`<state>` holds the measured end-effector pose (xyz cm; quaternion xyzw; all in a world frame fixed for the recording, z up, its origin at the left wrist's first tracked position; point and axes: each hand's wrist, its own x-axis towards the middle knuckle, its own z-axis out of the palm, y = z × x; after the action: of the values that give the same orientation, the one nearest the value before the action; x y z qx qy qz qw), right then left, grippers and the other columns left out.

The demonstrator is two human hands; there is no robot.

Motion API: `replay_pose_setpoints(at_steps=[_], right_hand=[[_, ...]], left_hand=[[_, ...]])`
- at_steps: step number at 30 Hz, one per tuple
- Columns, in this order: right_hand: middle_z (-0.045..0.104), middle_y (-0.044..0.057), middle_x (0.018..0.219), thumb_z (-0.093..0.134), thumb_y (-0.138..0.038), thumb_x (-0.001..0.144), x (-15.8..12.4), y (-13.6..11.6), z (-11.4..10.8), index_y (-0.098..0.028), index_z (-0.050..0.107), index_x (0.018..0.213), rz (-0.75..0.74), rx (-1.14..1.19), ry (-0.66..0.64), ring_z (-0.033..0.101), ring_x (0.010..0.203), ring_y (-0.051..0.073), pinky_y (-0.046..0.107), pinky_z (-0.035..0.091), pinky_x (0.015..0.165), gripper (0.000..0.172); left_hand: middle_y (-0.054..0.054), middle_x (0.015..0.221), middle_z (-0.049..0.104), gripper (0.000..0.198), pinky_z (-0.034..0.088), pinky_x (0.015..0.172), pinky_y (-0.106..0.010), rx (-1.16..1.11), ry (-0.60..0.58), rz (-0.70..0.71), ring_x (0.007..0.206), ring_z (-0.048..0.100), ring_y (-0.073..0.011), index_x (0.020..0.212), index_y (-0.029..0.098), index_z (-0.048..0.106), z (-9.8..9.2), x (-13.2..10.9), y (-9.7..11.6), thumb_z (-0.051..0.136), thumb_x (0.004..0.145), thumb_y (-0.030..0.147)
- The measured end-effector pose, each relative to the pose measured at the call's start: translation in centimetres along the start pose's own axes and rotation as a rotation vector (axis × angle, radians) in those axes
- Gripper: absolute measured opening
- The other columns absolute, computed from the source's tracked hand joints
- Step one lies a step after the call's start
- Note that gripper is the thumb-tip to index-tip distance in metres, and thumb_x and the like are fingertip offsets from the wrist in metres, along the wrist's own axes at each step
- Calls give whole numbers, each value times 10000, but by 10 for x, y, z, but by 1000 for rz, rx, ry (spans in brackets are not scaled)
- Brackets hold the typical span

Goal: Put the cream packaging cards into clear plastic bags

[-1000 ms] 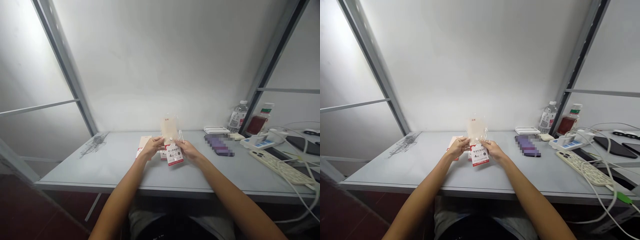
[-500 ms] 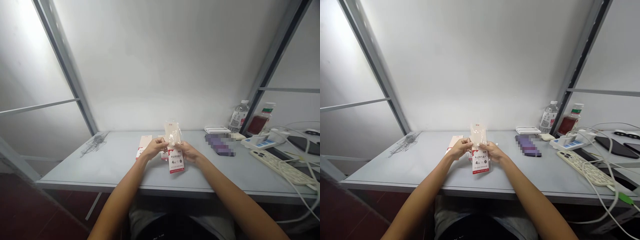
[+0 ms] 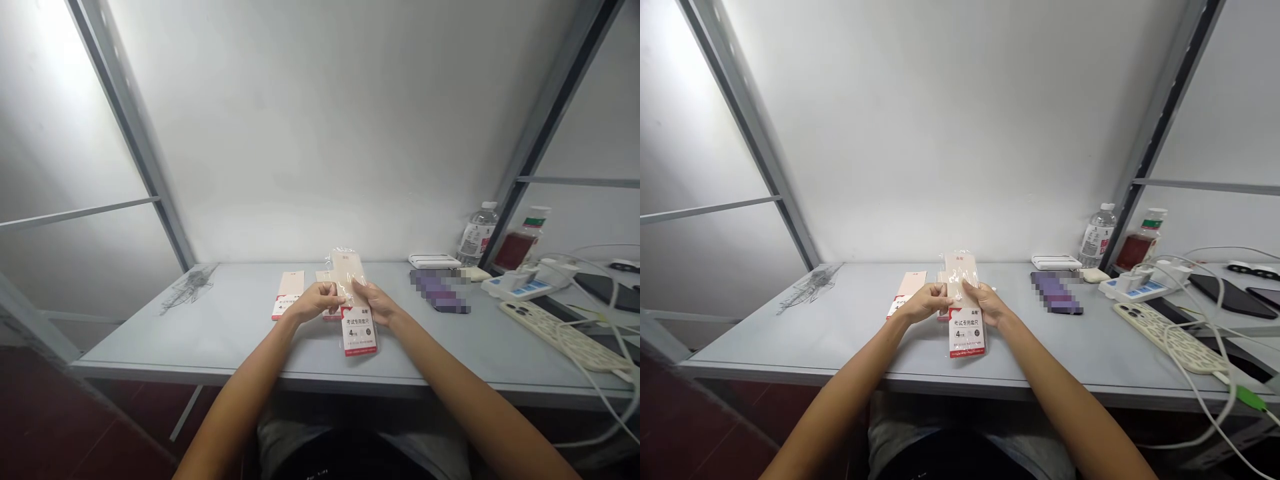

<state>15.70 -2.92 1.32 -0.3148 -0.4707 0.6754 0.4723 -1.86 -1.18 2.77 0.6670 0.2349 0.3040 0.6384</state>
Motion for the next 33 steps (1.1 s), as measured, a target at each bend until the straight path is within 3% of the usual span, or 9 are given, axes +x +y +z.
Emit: replay_pose_setpoints(at_steps=[6,11,16,22,26,29,33], right_hand=[[678,120,884,593,-374,772,0,2,4,-127,577,984,42,6,-13,654,739,216,358,533,678,326],[686,112,855,639,-333,740,2,3,2,-119,607,934,9,-109,56,651,696,205,329,529,629,291],[692,95,839,654,-330,723,4,3,-3,-126,632,885,-75,-174,135,646,701,204,310,522,630,262],[688,97,843,658,-361,712,4,2,-3,-128,623,888,-80,-179,165,643,700,207,305,519,612,293],[685,97,832,643,-395,718,3,2,-1,-130,615,905,-93,-192,121,638,694,207,310,514,607,325],[682,94,814,641,-415,713,3,2,0,-129,617,901,-109,-235,111,632,659,196,300,504,580,343],[676,90,784,623,-455,711,2,3,-1,-124,623,865,-102,-324,97,628,655,194,294,497,573,365]], left_hand=[[78,455,330,481,246,447,-211,84,247,90,424,338,-45,528,183,253,-2,7,-7,681,604,388],[80,444,357,447,233,426,-200,200,410,83,400,332,-41,552,178,321,-3,7,-5,663,604,461],[17,549,486,425,340,461,-224,72,279,63,449,450,-72,683,158,464,-1,4,2,461,741,579],[60,555,463,363,289,429,-185,172,316,102,436,425,-50,763,174,448,-4,5,-3,650,646,452],[57,609,488,393,284,417,-180,141,357,58,434,432,-45,842,189,437,-3,5,-5,658,640,443],[13,646,526,370,319,440,-194,189,271,13,470,452,-58,845,160,509,0,5,-4,585,693,488],[-22,675,547,384,346,476,-211,270,201,73,525,470,-77,765,130,566,1,5,-6,520,730,509]])
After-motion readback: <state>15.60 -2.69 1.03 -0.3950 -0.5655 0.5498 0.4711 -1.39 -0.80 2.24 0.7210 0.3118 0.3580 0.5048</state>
